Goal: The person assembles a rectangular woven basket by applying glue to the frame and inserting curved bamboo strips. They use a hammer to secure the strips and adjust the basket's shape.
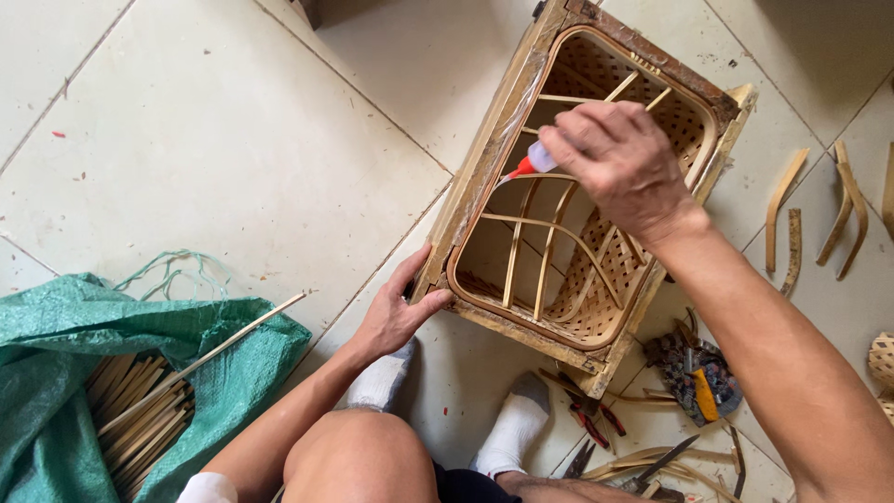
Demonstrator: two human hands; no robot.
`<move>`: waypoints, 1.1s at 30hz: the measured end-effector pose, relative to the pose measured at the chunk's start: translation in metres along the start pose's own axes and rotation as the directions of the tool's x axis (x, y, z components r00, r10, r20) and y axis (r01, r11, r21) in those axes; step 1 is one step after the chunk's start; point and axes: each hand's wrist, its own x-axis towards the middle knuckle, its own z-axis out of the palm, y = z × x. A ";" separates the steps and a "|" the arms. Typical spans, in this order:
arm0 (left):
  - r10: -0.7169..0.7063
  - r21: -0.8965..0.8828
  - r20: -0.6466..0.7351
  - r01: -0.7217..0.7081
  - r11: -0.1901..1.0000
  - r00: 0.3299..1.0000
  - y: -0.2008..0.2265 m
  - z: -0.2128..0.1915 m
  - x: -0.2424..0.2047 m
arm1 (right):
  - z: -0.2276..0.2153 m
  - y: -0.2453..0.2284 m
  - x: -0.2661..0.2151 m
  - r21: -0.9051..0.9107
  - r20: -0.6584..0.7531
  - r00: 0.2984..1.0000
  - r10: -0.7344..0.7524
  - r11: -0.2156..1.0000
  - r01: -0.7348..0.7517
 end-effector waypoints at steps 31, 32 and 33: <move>-0.059 0.051 0.043 0.057 0.997 0.997 0.006 -0.005 0.002 | 0.048 0.081 0.018 -0.071 -0.060 0.998 -0.016 0.997 0.011; -0.066 0.040 0.046 0.064 0.997 0.997 0.007 -0.005 0.002 | 0.054 0.087 0.016 -0.077 -0.074 0.997 0.009 0.997 -0.015; -0.073 0.028 0.050 0.072 0.997 0.996 0.008 -0.006 0.003 | 0.058 0.091 0.011 -0.082 -0.088 0.996 0.033 0.996 -0.041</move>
